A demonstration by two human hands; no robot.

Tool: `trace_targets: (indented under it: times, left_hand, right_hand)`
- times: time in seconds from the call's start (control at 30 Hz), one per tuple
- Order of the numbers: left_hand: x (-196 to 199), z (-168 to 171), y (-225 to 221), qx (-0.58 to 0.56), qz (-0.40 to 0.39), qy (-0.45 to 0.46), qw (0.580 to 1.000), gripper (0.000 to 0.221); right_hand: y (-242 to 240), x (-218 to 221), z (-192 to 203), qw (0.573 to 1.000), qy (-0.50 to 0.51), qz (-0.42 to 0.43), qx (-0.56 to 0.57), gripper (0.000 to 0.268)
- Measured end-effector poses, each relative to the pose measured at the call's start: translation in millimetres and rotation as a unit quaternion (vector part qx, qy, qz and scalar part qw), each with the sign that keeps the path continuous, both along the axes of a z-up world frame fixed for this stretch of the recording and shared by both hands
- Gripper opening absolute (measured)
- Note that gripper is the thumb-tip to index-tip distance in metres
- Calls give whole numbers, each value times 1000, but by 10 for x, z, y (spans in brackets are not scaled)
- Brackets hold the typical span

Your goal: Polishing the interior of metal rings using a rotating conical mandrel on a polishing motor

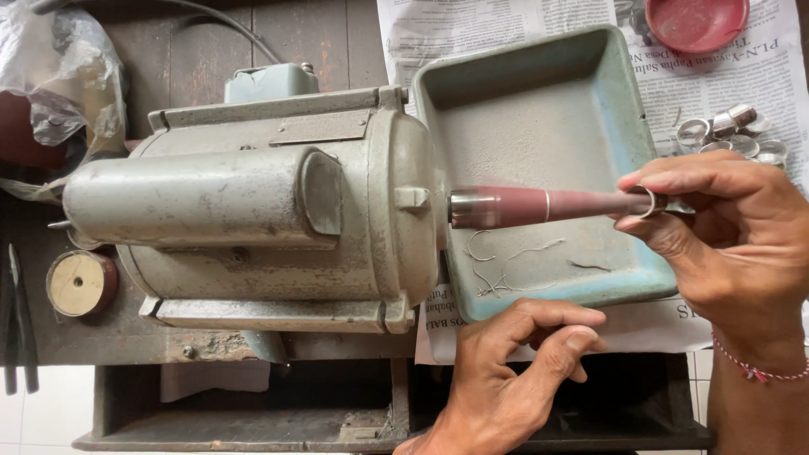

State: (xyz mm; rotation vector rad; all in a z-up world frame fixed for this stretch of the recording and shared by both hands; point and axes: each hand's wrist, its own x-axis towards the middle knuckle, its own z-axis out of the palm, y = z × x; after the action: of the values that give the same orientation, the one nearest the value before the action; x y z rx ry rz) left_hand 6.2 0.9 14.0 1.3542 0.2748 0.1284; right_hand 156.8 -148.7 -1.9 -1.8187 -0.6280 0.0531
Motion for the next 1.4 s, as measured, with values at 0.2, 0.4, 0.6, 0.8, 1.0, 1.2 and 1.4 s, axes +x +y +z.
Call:
trace_targets:
  times: [0.2,0.4,0.6,0.8,1.0,1.2,1.4]
  left_hand:
    - [-4,2,10,4,-9,14,1000,16]
    - [-13,-17,-4,7,-10,1,1000,16]
    - [-6,9,-13,4,-13,29,999,16]
    - [-11,48,-23,-19,-10,30,999,18]
    - [-10,-10,-90,16,-4,25,1000,18]
    - [-2,2,-170,54,-4,9,999,16]
    - [22,-64,-311,153,12,-67,986,14]
  right_hand:
    - [28,-48,-35,1000,-27,4,6,32]
    - [34,-70,1,1000,-17,-1,8,31]
    - [103,-89,77,998,-48,-7,25,32]
    - [-94,5,-47,996,-47,-61,40,29]
    - [-240,19,-109,994,-77,-53,58,37]
    - [-208,-69,21,986,72,-69,135,34]
    - [-143,-51,220,976,156,-126,89,32]
